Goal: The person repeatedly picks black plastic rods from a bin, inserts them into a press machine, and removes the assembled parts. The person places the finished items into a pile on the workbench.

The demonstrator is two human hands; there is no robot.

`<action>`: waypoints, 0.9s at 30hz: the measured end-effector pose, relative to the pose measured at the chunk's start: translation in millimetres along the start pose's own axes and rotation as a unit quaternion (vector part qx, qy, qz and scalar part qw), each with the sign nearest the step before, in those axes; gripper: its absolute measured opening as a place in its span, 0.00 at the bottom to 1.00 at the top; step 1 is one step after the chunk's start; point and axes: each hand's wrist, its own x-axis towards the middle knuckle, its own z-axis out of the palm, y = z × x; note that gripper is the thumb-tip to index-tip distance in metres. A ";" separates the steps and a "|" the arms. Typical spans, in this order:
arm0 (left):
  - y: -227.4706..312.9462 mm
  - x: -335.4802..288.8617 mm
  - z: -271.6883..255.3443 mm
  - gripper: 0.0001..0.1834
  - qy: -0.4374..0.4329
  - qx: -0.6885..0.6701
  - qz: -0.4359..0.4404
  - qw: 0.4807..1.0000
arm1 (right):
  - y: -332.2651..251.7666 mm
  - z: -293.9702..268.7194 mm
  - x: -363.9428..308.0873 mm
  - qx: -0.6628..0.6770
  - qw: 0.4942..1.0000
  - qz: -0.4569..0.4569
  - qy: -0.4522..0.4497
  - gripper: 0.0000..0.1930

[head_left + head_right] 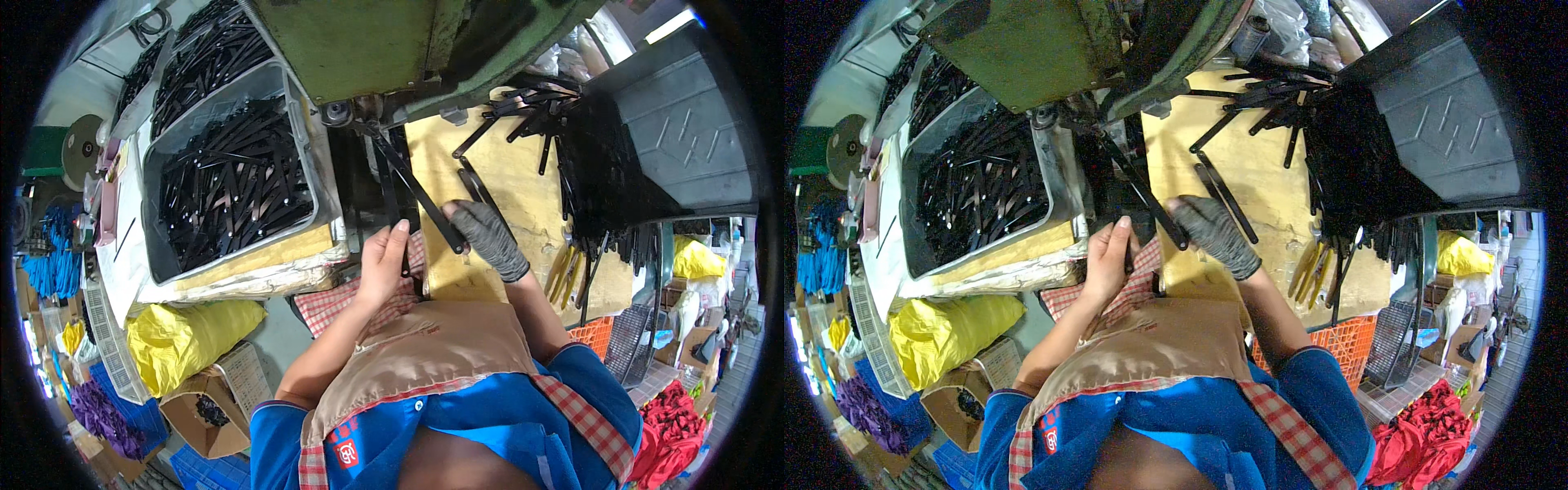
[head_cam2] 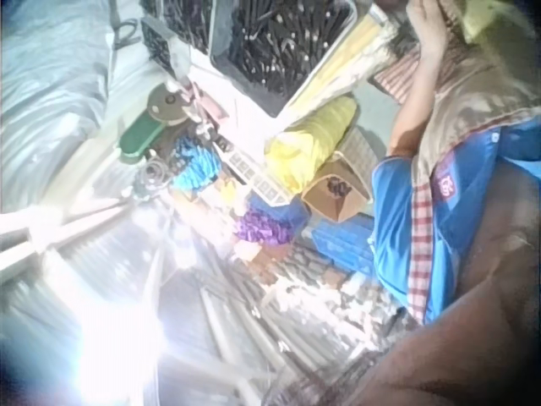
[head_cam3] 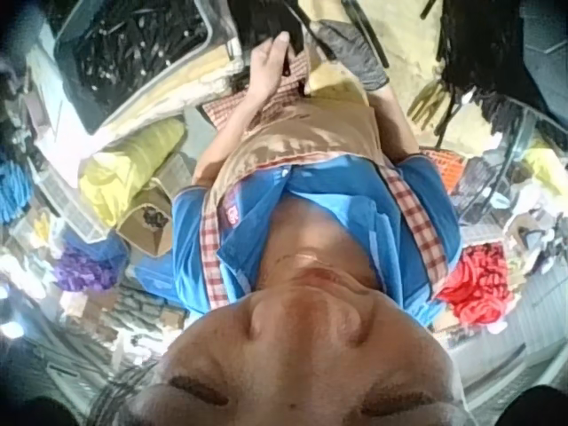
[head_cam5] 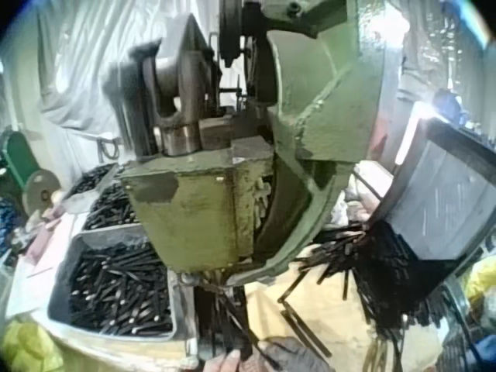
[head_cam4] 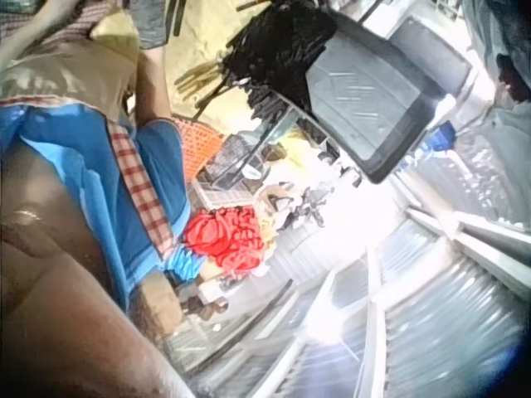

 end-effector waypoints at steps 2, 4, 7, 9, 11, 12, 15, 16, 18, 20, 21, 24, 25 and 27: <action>4.0 1.3 -7.5 0.24 0.023 0.019 0.057 0.998 | 23.2 -24.5 4.3 0.001 0.991 -0.097 0.088 0.18; 22.7 17.0 -25.8 0.25 0.100 0.026 0.122 0.987 | 54.0 -48.5 10.1 -0.291 0.905 -0.171 0.260 0.16; 81.2 41.1 -39.7 0.21 0.253 -0.236 0.102 0.932 | 65.9 -76.5 8.4 -0.426 0.868 -0.126 0.220 0.13; 67.8 47.6 -72.4 0.12 0.105 -0.231 0.105 0.962 | 71.3 -81.7 11.3 -0.421 0.882 -0.130 0.170 0.11; 63.5 44.2 -71.0 0.09 0.089 -0.184 0.011 0.979 | 79.0 -83.0 17.5 -0.372 0.886 -0.195 0.197 0.10; 54.0 42.1 -71.8 0.11 0.040 -0.201 -0.030 0.978 | 74.0 -79.5 19.7 -0.347 0.886 -0.226 0.207 0.10; 37.2 34.7 -65.0 0.10 -0.076 -0.232 -0.102 0.964 | 46.7 -48.3 16.5 -0.080 0.930 -0.222 0.283 0.07; 36.7 32.5 -60.3 0.11 -0.094 -0.230 -0.112 0.962 | 22.3 -36.3 8.8 0.038 0.946 -0.179 0.268 0.07; 39.3 33.9 -53.2 0.12 -0.094 -0.201 -0.133 0.966 | -0.1 -14.7 16.5 0.165 0.932 -0.238 0.219 0.07; 34.6 38.6 -55.4 0.14 -0.128 -0.194 -0.146 0.961 | -6.9 1.4 35.9 0.245 0.921 -0.263 0.147 0.07; 36.2 39.1 -52.2 0.14 -0.118 -0.188 -0.145 0.964 | -11.3 9.8 44.9 0.270 0.913 -0.272 0.140 0.06; 31.7 41.0 -52.1 0.14 -0.097 -0.181 -0.117 0.972 | -25.5 29.4 67.3 0.332 0.889 -0.289 0.126 0.06; 29.7 42.0 -53.4 0.15 -0.096 -0.183 -0.098 0.973 | -23.9 34.1 77.6 0.363 0.879 -0.287 0.113 0.06; 38.7 40.7 -47.7 0.14 -0.044 -0.181 -0.110 0.976 | -22.2 39.4 84.9 0.397 0.870 -0.278 0.096 0.05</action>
